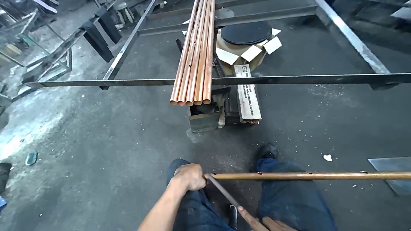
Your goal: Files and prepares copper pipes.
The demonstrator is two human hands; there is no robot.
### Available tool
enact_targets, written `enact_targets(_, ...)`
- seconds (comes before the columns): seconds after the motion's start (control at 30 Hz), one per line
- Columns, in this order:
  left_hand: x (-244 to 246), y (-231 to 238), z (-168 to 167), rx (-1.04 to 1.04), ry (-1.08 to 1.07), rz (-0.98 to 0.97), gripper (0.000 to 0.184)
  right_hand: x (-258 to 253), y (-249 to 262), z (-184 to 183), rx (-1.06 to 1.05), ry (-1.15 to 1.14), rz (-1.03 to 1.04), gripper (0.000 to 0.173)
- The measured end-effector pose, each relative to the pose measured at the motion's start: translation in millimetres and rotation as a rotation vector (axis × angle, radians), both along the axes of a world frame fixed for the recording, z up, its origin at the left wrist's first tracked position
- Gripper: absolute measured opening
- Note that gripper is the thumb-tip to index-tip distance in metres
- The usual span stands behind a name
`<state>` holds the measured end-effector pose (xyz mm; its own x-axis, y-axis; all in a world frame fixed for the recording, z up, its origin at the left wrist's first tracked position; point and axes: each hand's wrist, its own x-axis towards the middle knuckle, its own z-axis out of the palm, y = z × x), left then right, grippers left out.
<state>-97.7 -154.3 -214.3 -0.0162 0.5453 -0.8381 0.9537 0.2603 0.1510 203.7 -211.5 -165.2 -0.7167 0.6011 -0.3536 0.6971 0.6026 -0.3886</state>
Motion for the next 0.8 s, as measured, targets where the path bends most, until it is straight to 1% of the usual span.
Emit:
enact_targets(0.07, 2, -2, 1, 0.016, 0.013, -0.003, 0.039, -15, 10, -5, 0.013, -0.013, 0.002, 0.049)
enact_targets(0.13, 5, -5, 0, 0.036, 0.036, -0.006, 0.037, -44, 27, -16, 0.053, -0.033, -0.019, 0.050)
enact_targets(0.23, 7, -11, -1, 0.081, 0.050, -0.013, 0.034, -86, 63, -21, 0.010, -0.176, -0.007, 0.050)
enact_targets(0.3, 7, -15, 1, 0.117, 0.067, -0.022, 0.033, -80, 61, -11, 0.016, -0.148, -0.011, 0.050)
enact_targets(0.37, 7, -19, 3, 0.138, 0.075, -0.015, 0.034, -53, 42, 8, 0.032, -0.062, -0.007, 0.048)
enact_targets(0.43, 8, -23, 4, 0.151, 0.075, -0.015, 0.033, -31, 22, 19, -0.013, -0.057, 0.020, 0.047)
enact_targets(0.47, 8, -24, 3, 0.163, 0.076, -0.021, 0.033, -26, 16, 19, -0.027, -0.069, 0.024, 0.048)
enact_targets(0.5, 9, -24, 1, 0.178, 0.080, -0.024, 0.033, -28, 17, 16, -0.031, -0.079, 0.024, 0.049)
enact_targets(0.57, 11, -26, -3, 0.201, 0.091, -0.028, 0.034, -53, 32, 2, -0.025, -0.108, 0.011, 0.051)
enact_targets(0.6, 12, -28, -5, 0.210, 0.097, -0.033, 0.034, -73, 44, -5, -0.032, -0.164, 0.002, 0.052)
enact_targets(0.67, 13, -30, -7, 0.224, 0.107, -0.030, 0.032, -107, 70, -7, -0.096, -0.312, 0.004, 0.051)
enact_targets(0.7, 14, -32, -6, 0.228, 0.112, -0.024, 0.032, -112, 74, -3, -0.116, -0.342, 0.005, 0.050)
enact_targets(0.73, 13, -32, -4, 0.231, 0.117, -0.019, 0.032, -108, 73, 3, -0.110, -0.319, 0.002, 0.050)
enact_targets(0.8, 13, -33, -4, 0.228, 0.111, -0.001, 0.033, -82, 52, 22, -0.083, -0.221, -0.012, 0.050)
